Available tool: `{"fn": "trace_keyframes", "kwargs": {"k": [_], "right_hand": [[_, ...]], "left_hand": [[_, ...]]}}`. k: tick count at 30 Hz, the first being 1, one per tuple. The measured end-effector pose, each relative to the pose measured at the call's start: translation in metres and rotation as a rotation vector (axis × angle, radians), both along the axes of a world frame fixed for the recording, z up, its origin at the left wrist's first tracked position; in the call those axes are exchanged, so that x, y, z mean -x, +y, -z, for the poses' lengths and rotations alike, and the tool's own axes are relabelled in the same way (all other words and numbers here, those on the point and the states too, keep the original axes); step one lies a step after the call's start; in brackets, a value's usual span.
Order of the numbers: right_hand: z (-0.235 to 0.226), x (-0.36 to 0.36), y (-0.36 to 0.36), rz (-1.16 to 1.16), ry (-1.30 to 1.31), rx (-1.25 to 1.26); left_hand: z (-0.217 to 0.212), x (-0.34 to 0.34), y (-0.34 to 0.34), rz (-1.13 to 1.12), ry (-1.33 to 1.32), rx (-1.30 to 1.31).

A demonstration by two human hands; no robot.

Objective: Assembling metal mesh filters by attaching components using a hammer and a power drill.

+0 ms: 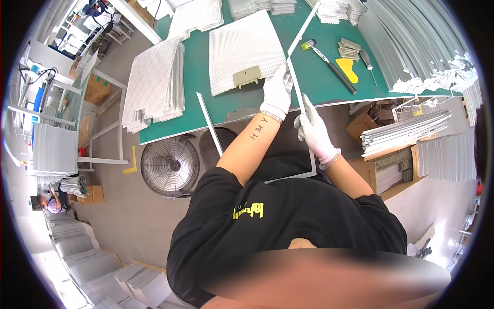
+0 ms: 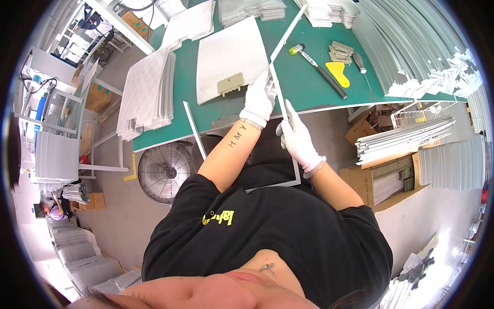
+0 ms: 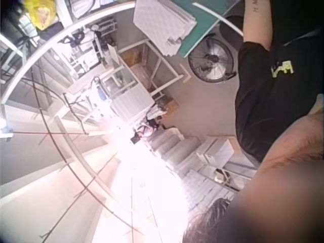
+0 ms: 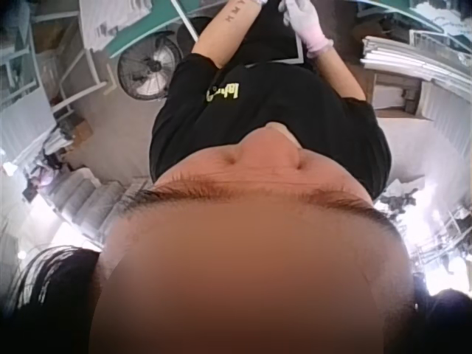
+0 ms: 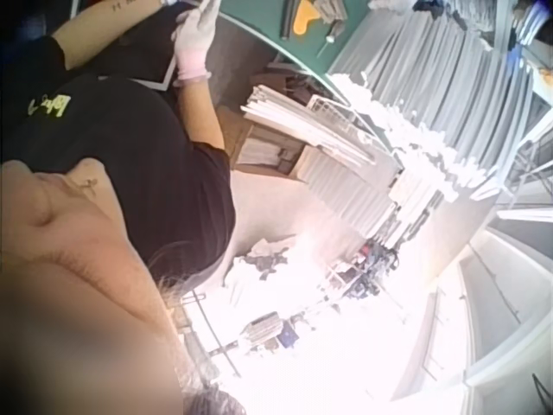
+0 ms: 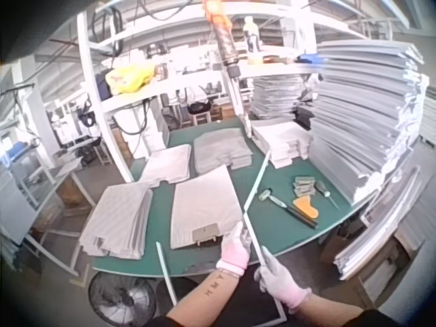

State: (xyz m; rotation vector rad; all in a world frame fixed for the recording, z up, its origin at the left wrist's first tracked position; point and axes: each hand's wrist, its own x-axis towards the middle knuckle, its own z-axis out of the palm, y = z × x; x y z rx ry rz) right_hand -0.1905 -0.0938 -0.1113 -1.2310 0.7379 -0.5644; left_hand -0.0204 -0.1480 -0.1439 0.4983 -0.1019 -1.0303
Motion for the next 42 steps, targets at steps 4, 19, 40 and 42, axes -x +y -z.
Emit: {"fn": "trace_keyframes", "kwargs": {"k": [4, 19, 40, 42], "right_hand": [[0.002, 0.004, 0.004, 0.019, 0.090, 0.054], [-0.006, -0.088, -0.147, -0.132, 0.029, -0.034], [-0.054, -0.056, -0.099, -0.142, -0.384, -0.030], [-0.083, -0.058, -0.079, -0.106, -0.403, -0.023]], "left_hand": [[-0.005, 0.001, -0.003, 0.014, 0.016, -0.028], [-0.019, 0.007, 0.109, 0.100, -0.778, -0.088], [-0.092, -0.127, 0.181, -0.195, -0.989, -0.287], [-0.109, -0.113, 0.190, -0.192, -1.011, -0.271]]}}
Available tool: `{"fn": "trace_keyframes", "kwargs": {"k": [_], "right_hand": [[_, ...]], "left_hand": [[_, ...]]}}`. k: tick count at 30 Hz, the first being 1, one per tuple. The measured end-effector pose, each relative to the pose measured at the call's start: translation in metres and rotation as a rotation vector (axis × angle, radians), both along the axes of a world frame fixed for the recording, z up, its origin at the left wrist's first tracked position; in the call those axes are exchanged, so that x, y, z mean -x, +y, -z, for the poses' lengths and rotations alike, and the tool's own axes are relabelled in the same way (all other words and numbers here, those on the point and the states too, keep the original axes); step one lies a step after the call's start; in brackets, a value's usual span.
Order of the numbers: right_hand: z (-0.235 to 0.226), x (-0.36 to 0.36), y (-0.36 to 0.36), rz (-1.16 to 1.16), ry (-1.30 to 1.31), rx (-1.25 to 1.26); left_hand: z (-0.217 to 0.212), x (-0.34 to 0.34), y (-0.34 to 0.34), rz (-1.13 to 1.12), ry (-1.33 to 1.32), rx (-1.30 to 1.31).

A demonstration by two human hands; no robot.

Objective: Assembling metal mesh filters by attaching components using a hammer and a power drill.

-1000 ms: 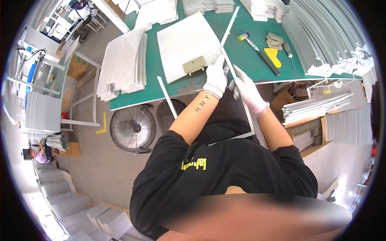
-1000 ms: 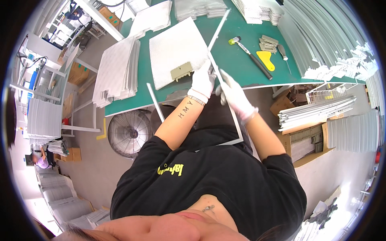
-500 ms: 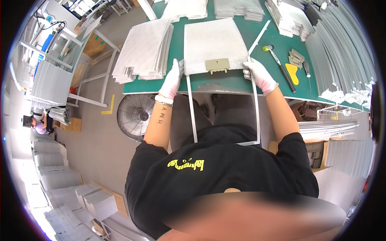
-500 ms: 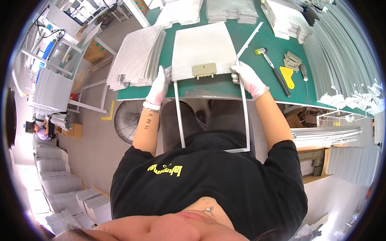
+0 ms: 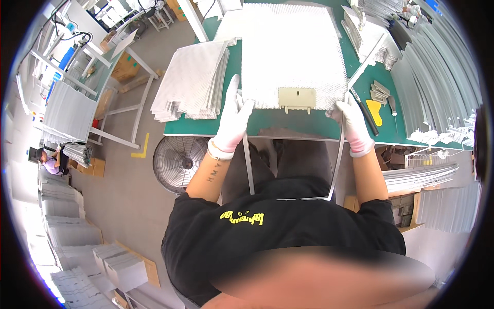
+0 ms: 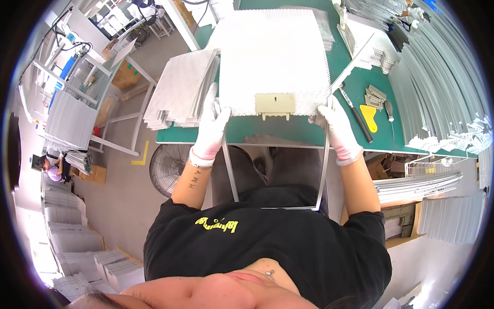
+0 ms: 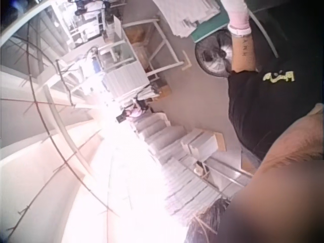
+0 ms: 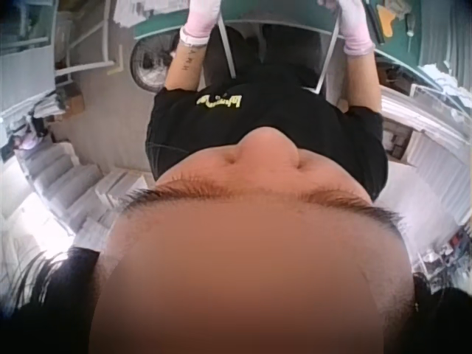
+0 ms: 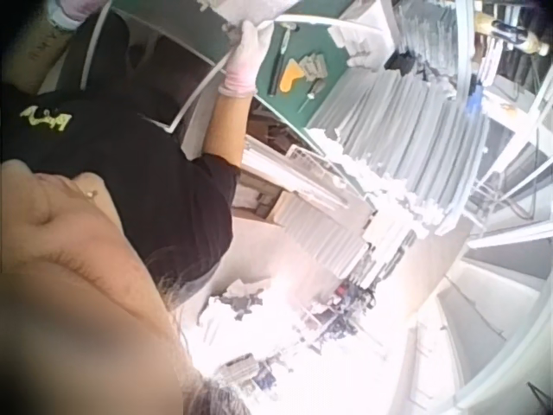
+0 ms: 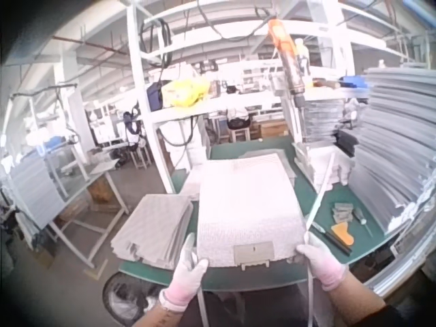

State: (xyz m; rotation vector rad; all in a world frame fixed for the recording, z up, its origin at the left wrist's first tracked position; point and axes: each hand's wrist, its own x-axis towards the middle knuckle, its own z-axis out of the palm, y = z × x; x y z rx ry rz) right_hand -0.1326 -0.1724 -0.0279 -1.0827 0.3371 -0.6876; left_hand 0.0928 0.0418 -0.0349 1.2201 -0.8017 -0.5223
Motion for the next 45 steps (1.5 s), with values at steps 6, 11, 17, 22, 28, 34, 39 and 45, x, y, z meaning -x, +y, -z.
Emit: {"fn": "trace_keyframes", "kwargs": {"k": [6, 11, 17, 22, 28, 34, 39, 45], "right_hand": [[-0.027, 0.013, 0.019, -0.065, 0.078, 0.309], [-0.064, -0.004, 0.041, -0.067, -0.173, 0.374], [-0.107, -0.064, 0.002, 0.185, -0.189, 0.634], [-0.088, -0.084, -0.026, 0.373, -0.209, 0.716], [-0.070, -0.085, -0.042, 0.423, -0.091, 0.690], [-0.008, -0.085, -0.036, 0.280, -0.054, 0.667], [0.068, -0.062, -0.038, 0.181, 0.116, 0.623], [-0.064, -0.070, -0.039, 0.344, -0.121, 0.700]], "left_hand": [[-0.016, 0.014, 0.038, 0.105, 0.090, 0.266], [-0.030, 0.026, 0.073, -0.010, 0.270, 0.446], [-0.104, -0.033, 0.036, -0.153, -0.135, 0.352], [-0.110, -0.059, -0.022, -0.300, -0.256, 0.352], [-0.099, -0.058, -0.041, -0.285, -0.236, 0.311], [-0.022, -0.059, -0.036, -0.317, -0.256, 0.155], [0.051, -0.059, -0.018, -0.164, -0.045, -0.153], [-0.092, -0.055, -0.012, -0.082, -0.081, 0.364]]}}
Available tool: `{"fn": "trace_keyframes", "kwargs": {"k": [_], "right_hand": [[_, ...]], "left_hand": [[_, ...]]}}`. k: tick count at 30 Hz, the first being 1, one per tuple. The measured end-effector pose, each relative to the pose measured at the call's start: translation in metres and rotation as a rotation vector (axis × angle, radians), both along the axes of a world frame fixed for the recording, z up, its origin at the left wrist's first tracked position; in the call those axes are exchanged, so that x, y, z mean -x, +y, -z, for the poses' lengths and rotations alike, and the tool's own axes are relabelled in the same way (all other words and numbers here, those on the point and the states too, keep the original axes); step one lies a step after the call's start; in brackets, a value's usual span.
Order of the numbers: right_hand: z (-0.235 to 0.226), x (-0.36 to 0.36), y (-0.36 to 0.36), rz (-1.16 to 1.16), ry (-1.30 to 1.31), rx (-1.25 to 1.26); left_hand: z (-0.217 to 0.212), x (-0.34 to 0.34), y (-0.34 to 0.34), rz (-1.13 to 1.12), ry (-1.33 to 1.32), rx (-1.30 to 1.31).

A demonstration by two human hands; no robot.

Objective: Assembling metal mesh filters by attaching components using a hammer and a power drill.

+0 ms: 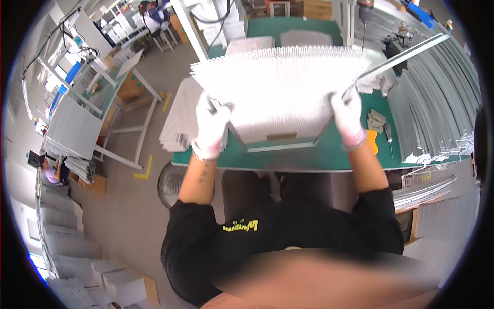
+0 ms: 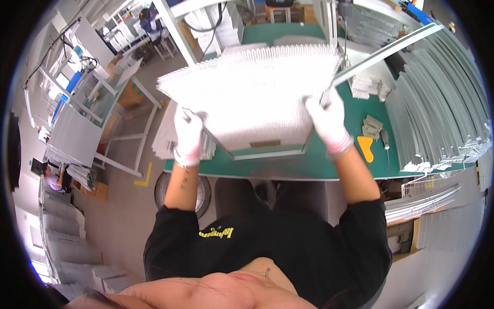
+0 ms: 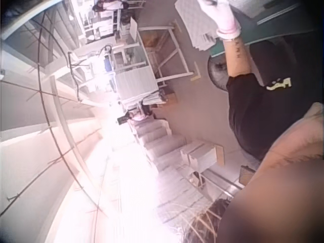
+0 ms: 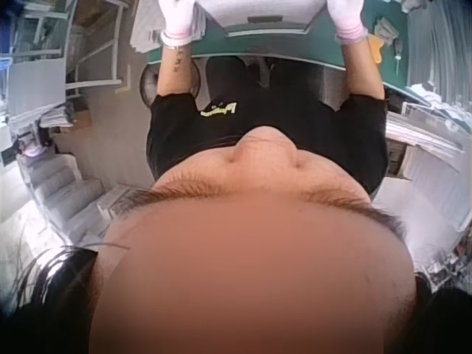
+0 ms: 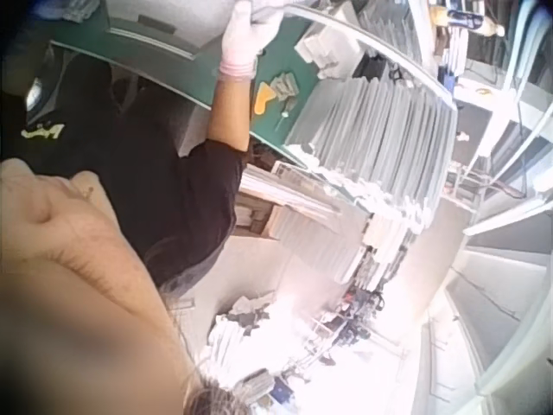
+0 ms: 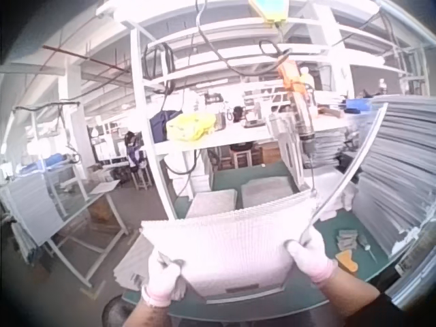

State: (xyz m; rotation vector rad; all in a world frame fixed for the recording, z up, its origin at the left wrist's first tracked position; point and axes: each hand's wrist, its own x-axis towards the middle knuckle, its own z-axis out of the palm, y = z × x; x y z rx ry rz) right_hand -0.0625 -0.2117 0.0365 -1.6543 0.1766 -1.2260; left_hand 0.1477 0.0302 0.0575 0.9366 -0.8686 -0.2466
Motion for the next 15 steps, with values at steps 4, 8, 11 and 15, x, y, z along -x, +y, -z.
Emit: {"fn": "trace_keyframes", "kwargs": {"k": [4, 8, 11, 15], "right_hand": [[0.008, 0.000, -0.027, -0.177, 0.051, -0.073], [0.050, -0.006, -0.012, -0.120, 0.041, -0.087], [0.072, -0.003, -0.006, -0.130, -0.007, -0.216], [0.046, 0.005, -0.014, -0.144, 0.147, -0.188]], "left_hand": [[0.008, -0.013, -0.011, -0.147, -0.090, -0.116], [0.042, 0.004, -0.018, -0.190, -0.084, -0.123], [0.071, 0.011, -0.015, -0.194, -0.079, -0.049], [0.044, -0.009, -0.003, -0.063, -0.089, -0.370]]}}
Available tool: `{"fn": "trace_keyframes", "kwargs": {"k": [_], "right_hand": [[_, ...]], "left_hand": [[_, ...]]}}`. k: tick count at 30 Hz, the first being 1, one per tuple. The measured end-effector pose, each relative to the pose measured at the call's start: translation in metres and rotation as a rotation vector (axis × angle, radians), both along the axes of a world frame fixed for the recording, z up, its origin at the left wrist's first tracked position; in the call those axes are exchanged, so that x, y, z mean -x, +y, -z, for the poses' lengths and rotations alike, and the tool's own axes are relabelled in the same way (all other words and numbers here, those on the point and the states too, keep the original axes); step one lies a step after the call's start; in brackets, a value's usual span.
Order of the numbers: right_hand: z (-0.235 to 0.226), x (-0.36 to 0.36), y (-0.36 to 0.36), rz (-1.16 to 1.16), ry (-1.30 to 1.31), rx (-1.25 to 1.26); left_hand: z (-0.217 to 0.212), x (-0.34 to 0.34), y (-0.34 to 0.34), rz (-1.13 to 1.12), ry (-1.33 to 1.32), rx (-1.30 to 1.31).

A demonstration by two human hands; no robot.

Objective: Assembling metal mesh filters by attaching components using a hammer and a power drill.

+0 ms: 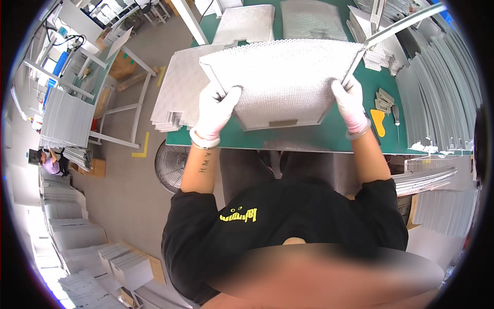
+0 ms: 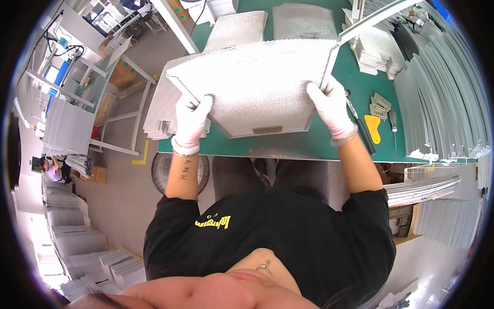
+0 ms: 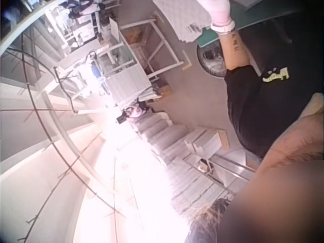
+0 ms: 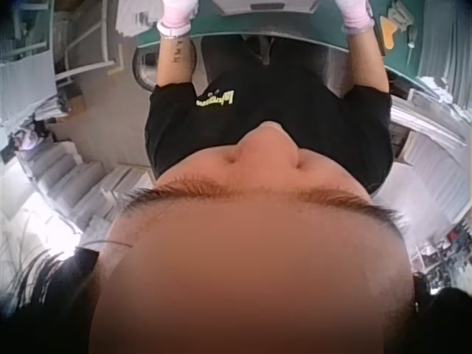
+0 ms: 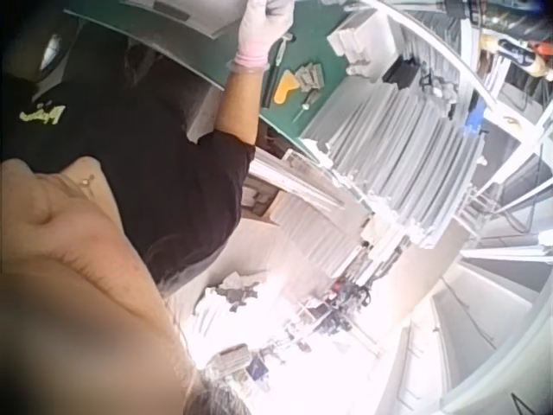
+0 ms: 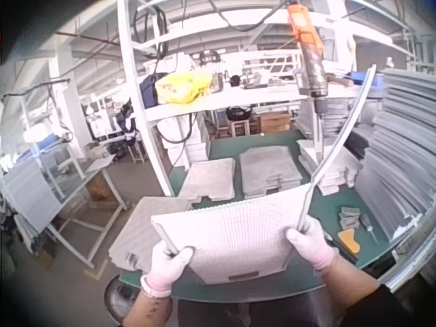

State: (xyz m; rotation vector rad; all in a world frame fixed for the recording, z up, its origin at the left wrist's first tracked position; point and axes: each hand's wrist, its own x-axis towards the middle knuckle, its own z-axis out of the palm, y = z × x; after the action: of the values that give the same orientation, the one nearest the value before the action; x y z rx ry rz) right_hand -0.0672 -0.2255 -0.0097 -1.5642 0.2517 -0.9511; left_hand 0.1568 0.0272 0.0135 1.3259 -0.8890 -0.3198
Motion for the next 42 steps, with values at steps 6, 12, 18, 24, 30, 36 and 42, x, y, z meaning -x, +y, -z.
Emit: {"fn": "trace_keyframes", "kwargs": {"k": [6, 12, 18, 24, 30, 36, 42], "right_hand": [[-0.102, -0.005, 0.016, 0.146, -0.013, 0.202], [-0.062, 0.030, 0.016, 0.233, -0.099, 0.462], [-0.032, 0.086, 0.030, -0.440, -0.404, 0.488], [-0.026, 0.097, 0.052, -0.404, -0.441, 0.551], [-0.022, 0.093, 0.057, -0.353, -0.450, 0.557], [-0.021, 0.102, 0.064, -0.325, -0.449, 0.550], [-0.016, 0.118, 0.061, -0.407, -0.341, 0.547]], "left_hand": [[-0.067, -0.002, 0.011, -0.141, -0.374, 0.046], [-0.040, 0.042, 0.016, 0.024, -0.400, 0.340], [-0.001, 0.034, 0.032, 0.896, -0.507, -0.128], [0.070, 0.003, 0.017, 0.632, -0.791, -0.494], [0.072, -0.002, 0.025, 0.494, -0.889, -0.797], [0.069, -0.009, 0.036, 0.478, -0.986, -0.709], [0.043, -0.019, -0.022, 0.820, -0.794, -0.921]]}}
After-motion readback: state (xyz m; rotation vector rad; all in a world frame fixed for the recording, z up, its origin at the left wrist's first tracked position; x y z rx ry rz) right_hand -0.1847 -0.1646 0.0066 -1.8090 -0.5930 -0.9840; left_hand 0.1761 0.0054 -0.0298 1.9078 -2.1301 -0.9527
